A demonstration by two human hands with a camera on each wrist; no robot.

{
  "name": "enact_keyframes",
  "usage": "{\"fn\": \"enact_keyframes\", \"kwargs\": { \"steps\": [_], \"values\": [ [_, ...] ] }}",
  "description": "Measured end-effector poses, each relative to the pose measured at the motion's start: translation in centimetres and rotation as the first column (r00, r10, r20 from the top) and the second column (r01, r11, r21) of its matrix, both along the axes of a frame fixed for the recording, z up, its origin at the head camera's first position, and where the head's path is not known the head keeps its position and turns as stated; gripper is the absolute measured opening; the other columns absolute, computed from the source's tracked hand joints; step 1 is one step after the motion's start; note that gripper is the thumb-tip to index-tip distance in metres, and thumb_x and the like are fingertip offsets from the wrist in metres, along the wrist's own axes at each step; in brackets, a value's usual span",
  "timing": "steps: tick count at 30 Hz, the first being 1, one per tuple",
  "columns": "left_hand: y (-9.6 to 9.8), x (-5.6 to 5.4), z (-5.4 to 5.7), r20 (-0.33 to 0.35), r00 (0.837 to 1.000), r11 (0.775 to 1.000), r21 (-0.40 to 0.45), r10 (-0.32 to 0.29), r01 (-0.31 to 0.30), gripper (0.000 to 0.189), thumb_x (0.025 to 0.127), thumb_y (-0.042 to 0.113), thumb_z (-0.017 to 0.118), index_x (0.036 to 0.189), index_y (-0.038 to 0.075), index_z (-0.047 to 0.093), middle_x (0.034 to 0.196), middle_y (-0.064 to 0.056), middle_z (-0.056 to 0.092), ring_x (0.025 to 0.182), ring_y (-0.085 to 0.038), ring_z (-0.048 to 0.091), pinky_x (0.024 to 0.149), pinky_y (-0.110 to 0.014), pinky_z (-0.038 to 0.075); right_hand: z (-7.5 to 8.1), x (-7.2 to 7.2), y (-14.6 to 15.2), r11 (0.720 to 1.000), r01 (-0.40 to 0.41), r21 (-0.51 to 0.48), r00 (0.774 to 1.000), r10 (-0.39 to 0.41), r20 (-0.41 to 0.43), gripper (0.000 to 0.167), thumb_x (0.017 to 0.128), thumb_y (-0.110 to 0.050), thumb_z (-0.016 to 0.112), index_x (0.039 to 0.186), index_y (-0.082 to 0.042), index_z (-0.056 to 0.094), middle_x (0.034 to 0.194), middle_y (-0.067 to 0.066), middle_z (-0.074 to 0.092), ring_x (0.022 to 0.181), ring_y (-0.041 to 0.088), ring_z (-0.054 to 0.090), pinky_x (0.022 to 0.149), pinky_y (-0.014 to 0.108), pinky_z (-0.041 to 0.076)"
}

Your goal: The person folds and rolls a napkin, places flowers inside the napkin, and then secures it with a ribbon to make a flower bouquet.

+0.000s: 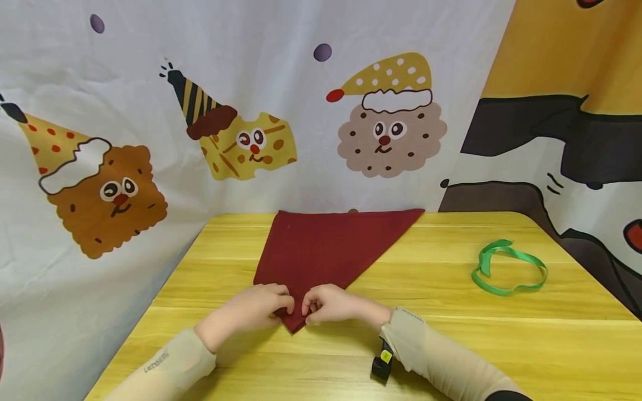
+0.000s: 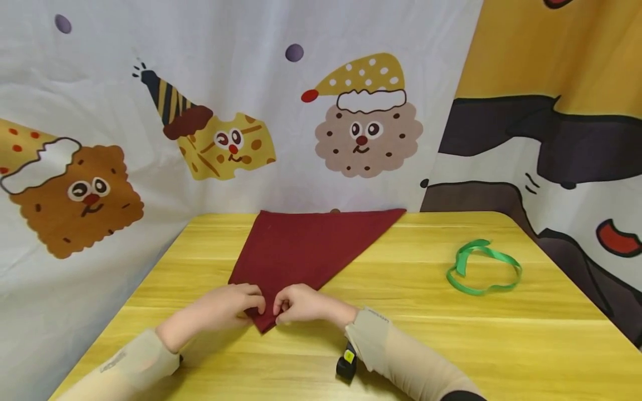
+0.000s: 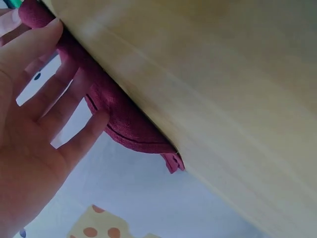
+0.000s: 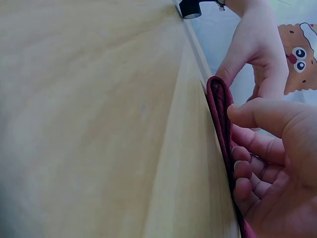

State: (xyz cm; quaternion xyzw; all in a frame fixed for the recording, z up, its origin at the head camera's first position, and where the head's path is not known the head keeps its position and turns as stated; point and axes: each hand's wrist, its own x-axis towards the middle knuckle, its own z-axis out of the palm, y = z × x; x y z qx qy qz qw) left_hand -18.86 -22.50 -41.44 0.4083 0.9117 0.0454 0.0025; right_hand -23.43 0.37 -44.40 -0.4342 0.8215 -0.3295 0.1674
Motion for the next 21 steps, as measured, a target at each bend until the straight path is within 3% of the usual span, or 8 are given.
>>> {"fn": "enact_keyframes", "kwargs": {
  "steps": [7, 13, 18, 21],
  "values": [
    [0.2, -0.2, 0.1, -0.083, 0.995, 0.998, 0.019, -0.053, 0.054, 0.013, 0.087, 0.014, 0.072, 0.083, 0.025, 0.067, 0.084, 0.013, 0.057, 0.075, -0.005, 0.053, 0.065, -0.025, 0.045, 0.2, 0.4, -0.3, 1.0, -0.003, -0.022, 0.999, 0.002, -0.048, 0.02, 0.076, -0.026, 0.083, 0.085, -0.016, 0.068, 0.07, -0.012, 0.053, 0.065, 0.0, 0.047, 0.062, 0.019, 0.041],
    [0.4, -0.6, 0.7, -0.079, 0.996, 0.999, 0.037, -0.034, 0.037, 0.012, 0.089, 0.015, 0.07, 0.084, 0.024, 0.064, 0.082, 0.016, 0.056, 0.074, -0.002, 0.053, 0.068, -0.026, 0.046, 0.0, 0.7, -0.8, 0.999, 0.045, 0.002, 0.996, -0.045, -0.078, 0.029, 0.075, -0.037, 0.083, 0.085, -0.016, 0.066, 0.064, -0.013, 0.051, 0.061, -0.001, 0.046, 0.06, 0.017, 0.041],
    [1.0, -1.0, 1.2, -0.068, 0.997, 0.999, 0.036, -0.021, 0.024, 0.011, 0.09, 0.014, 0.068, 0.086, 0.022, 0.062, 0.083, 0.016, 0.058, 0.072, -0.002, 0.054, 0.072, -0.029, 0.047, 0.3, 1.0, -1.2, 0.995, 0.098, 0.01, 0.985, -0.096, -0.146, 0.031, 0.074, -0.045, 0.082, 0.075, -0.02, 0.066, 0.067, -0.013, 0.055, 0.063, 0.001, 0.046, 0.059, 0.017, 0.04],
    [1.4, -1.3, 1.5, -0.057, 0.998, 0.999, 0.039, -0.017, 0.019, 0.01, 0.092, 0.015, 0.066, 0.088, 0.022, 0.061, 0.081, 0.016, 0.059, 0.07, -0.001, 0.053, 0.072, -0.03, 0.047, 0.6, 1.1, -1.1, 0.992, 0.13, -0.005, 0.982, -0.129, -0.14, 0.031, 0.076, -0.046, 0.08, 0.069, -0.021, 0.064, 0.063, -0.013, 0.054, 0.059, 0.001, 0.044, 0.055, 0.017, 0.037]
  ]
}}
